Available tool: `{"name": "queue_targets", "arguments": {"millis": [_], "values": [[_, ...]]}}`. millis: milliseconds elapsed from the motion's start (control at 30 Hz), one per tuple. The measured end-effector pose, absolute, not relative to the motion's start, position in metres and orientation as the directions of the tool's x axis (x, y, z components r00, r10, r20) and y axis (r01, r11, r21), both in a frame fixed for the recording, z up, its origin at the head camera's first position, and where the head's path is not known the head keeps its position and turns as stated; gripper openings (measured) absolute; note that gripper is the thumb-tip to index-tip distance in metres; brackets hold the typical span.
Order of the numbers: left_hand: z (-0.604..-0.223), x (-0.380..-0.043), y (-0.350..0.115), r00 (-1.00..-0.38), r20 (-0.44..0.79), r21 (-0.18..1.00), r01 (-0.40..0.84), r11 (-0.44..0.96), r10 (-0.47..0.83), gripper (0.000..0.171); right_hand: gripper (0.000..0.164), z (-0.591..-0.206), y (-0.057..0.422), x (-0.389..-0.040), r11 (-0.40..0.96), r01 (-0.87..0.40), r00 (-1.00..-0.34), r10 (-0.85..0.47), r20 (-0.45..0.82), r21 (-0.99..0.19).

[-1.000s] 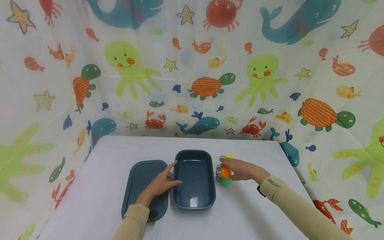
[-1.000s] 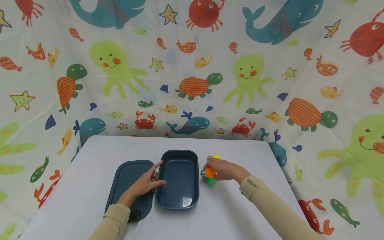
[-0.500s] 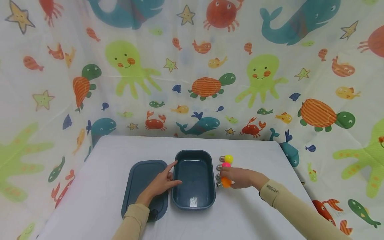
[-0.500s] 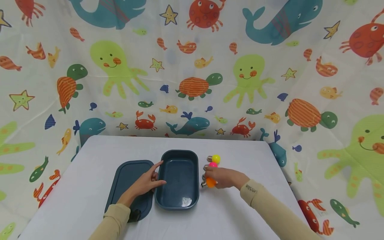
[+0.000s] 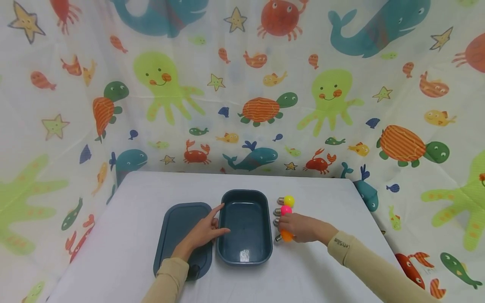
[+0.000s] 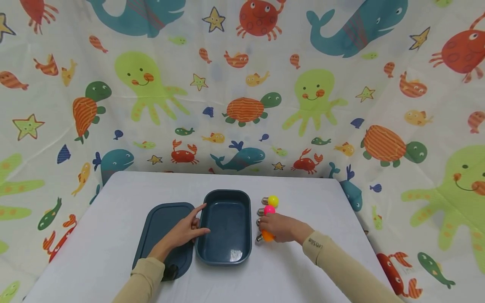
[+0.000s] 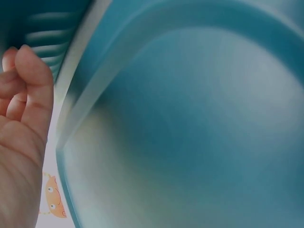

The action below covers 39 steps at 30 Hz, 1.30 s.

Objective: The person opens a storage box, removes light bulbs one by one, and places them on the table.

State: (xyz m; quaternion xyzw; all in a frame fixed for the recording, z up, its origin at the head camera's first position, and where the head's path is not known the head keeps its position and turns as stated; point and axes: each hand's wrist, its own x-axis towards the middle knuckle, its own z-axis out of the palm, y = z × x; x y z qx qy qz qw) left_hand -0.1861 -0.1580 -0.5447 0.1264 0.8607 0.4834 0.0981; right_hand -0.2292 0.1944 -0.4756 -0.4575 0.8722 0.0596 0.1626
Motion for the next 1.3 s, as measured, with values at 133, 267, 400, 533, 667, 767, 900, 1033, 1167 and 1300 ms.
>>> {"name": "queue_targets", "arguments": {"millis": [133,267,400,533,667,767,900,1033,1167,1300], "values": [[-0.545,-0.186,-0.158,-0.950,-0.050,0.855,0.120,0.505,0.309,0.093,0.044,-0.481,0.195,-0.229,0.541,-0.841,-0.513,-0.797,-0.320,0.002],[-0.545,-0.186,-0.158,-0.949,-0.053,0.856,0.116,0.504,0.310,0.092,0.044,-0.484,0.195,-0.229,0.500,-0.864,-0.492,-0.815,-0.307,0.061],[-0.545,-0.185,-0.158,-0.949,-0.057,0.858,0.112,0.502,0.310,0.092,0.044,-0.486,0.195,-0.228,0.486,-0.870,-0.486,-0.819,-0.304,0.081],[-0.545,-0.185,-0.158,-0.950,-0.056,0.856,0.112,0.504,0.307,0.092,0.044,-0.487,0.195,-0.228,0.479,-0.873,-0.482,-0.823,-0.300,0.088],[-0.545,-0.185,-0.158,-0.950,-0.051,0.853,0.118,0.508,0.307,0.091,0.044,-0.487,0.196,-0.227,0.468,-0.879,-0.474,-0.830,-0.294,0.094],[-0.545,-0.185,-0.158,-0.950,-0.051,0.852,0.119,0.509,0.307,0.091,0.045,-0.487,0.196,-0.227,0.464,-0.880,-0.471,-0.833,-0.291,0.098],[-0.545,-0.184,-0.157,-0.951,-0.052,0.851,0.118,0.511,0.306,0.091,0.046,-0.488,0.196,-0.226,0.465,-0.879,-0.473,-0.831,-0.294,0.099],[-0.545,-0.184,-0.157,-0.950,-0.050,0.848,0.123,0.515,0.310,0.091,0.046,-0.488,0.196,-0.226,0.465,-0.880,-0.471,-0.833,-0.291,0.095],[-0.544,-0.184,-0.157,-0.949,-0.048,0.846,0.127,0.518,0.311,0.092,0.046,-0.488,0.197,-0.226,0.456,-0.885,-0.464,-0.839,-0.283,0.097],[-0.544,-0.184,-0.158,-0.950,-0.050,0.843,0.126,0.523,0.308,0.092,0.045,-0.488,0.197,-0.225,0.453,-0.886,-0.463,-0.840,-0.283,0.102]]}}
